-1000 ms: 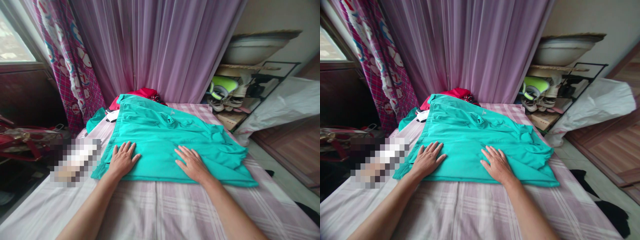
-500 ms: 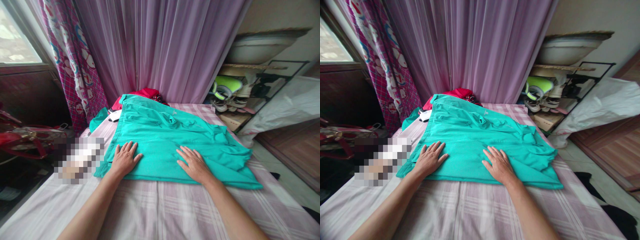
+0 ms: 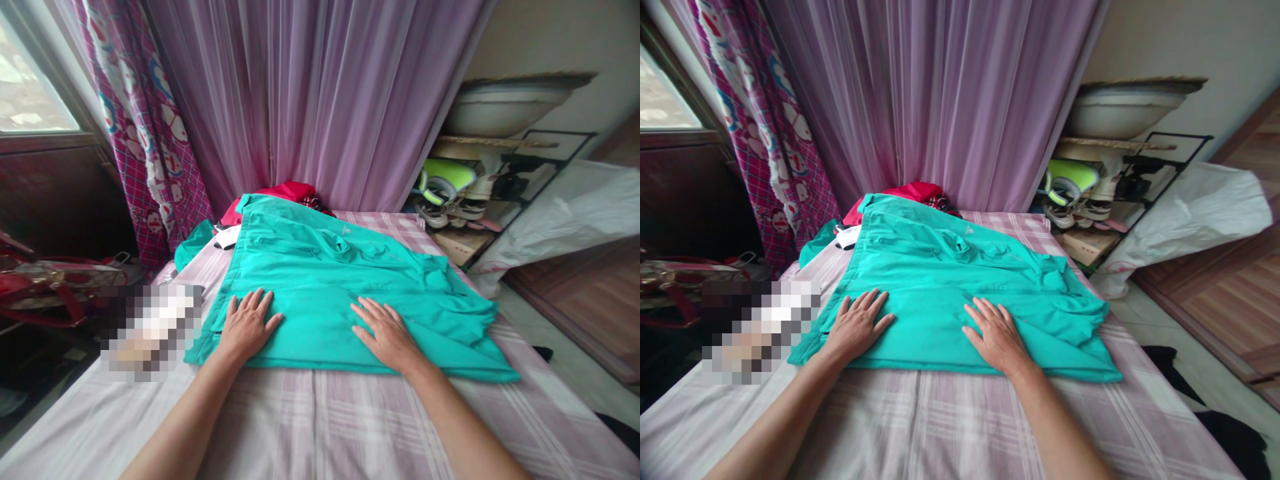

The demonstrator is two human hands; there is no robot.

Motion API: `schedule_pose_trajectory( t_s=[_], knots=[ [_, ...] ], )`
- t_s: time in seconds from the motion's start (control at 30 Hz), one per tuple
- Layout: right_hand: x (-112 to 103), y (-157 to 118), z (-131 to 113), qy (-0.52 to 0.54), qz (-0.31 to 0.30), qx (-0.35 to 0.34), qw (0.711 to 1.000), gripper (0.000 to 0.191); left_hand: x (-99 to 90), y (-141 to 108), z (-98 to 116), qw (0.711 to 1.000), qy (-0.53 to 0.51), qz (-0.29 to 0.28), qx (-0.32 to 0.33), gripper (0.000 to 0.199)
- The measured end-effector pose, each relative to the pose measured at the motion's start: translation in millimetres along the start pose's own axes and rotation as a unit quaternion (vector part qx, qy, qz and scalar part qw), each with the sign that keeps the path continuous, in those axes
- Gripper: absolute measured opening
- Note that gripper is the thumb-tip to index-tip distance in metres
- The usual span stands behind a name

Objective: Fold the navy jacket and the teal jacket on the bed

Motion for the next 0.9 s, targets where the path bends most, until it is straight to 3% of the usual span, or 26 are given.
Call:
schedule_pose_trajectory(
  t_s=[0.43, 0.57, 0.7, 0.8, 0.9],
  knots=[
    [1.1, -2.0, -1.9, 0.039, 0.002, 0.008, 0.999, 0.049, 6.0, -0.1, -4.1, 1.000, -0.007, 0.000, -0.005, 0.064],
    [-7.1, 8.8, 10.5, 0.095, 0.003, 0.016, 0.995, 0.043, 10.0, -0.2, -6.4, 1.000, -0.010, -0.005, -0.002, 0.064],
    [-33.6, 60.9, 42.7, 0.138, 0.058, 0.041, 0.988, 0.042, 18.3, -1.7, -10.0, 1.000, -0.016, 0.026, 0.008, 0.064],
    [-53.1, 127.6, 64.7, 0.109, 0.100, 0.061, 0.987, 0.042, 24.8, -3.7, -12.5, 0.999, -0.018, 0.049, 0.015, 0.064],
    [-61.8, 201.5, 75.5, 0.076, 0.095, 0.087, 0.989, 0.043, 31.1, -6.3, -14.6, 0.997, -0.012, 0.068, 0.025, 0.065]
  ],
)
Point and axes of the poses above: each hand's wrist, its own y-axis towards the middle knuckle, its own x-axis out of the palm, z = x × y, the point moved 2 cm from there along y, towards the middle knuckle
